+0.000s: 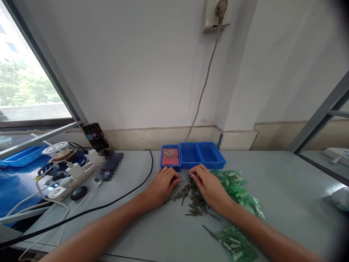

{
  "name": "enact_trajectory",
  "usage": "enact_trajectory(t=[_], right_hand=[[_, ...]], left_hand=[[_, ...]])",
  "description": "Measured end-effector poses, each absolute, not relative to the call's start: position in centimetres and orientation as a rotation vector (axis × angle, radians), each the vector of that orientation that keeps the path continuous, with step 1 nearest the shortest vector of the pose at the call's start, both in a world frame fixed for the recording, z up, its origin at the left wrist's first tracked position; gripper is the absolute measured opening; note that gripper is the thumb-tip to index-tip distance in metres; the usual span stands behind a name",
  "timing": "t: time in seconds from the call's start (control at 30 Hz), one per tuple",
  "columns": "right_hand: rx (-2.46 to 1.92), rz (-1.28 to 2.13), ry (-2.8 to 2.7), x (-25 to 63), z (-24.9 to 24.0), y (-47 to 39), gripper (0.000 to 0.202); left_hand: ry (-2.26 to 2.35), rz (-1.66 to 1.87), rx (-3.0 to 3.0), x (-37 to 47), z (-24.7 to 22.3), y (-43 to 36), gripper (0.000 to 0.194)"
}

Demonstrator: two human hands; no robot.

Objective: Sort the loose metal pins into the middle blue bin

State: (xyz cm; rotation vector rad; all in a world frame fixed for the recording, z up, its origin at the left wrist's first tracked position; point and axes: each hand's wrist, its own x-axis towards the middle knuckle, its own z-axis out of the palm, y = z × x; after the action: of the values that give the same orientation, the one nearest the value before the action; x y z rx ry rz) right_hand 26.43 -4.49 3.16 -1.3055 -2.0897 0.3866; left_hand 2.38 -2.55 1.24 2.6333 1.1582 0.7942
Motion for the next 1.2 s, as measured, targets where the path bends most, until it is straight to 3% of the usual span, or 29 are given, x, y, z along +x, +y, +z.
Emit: enact_trajectory(t=[0.43, 0.93, 1.2], right_hand=[[-1.319, 0.38, -2.047, 26.24, 2.87, -4.54, 0.045], [-1.281, 0.425, -1.882, 26.43, 3.83, -4.98, 0.019], [-1.264, 0.791, -1.638, 26.42, 3.46, -4.53, 0.023]], left_hand=[[1.185, 0.965, 2.681, 2.33, 1.28, -2.23, 0.041], [1.155, 1.007, 2.551, 2.38, 1.53, -2.44, 0.01], [1.174, 0.977, 2.583, 2.41, 1.11, -2.35, 0.003]])
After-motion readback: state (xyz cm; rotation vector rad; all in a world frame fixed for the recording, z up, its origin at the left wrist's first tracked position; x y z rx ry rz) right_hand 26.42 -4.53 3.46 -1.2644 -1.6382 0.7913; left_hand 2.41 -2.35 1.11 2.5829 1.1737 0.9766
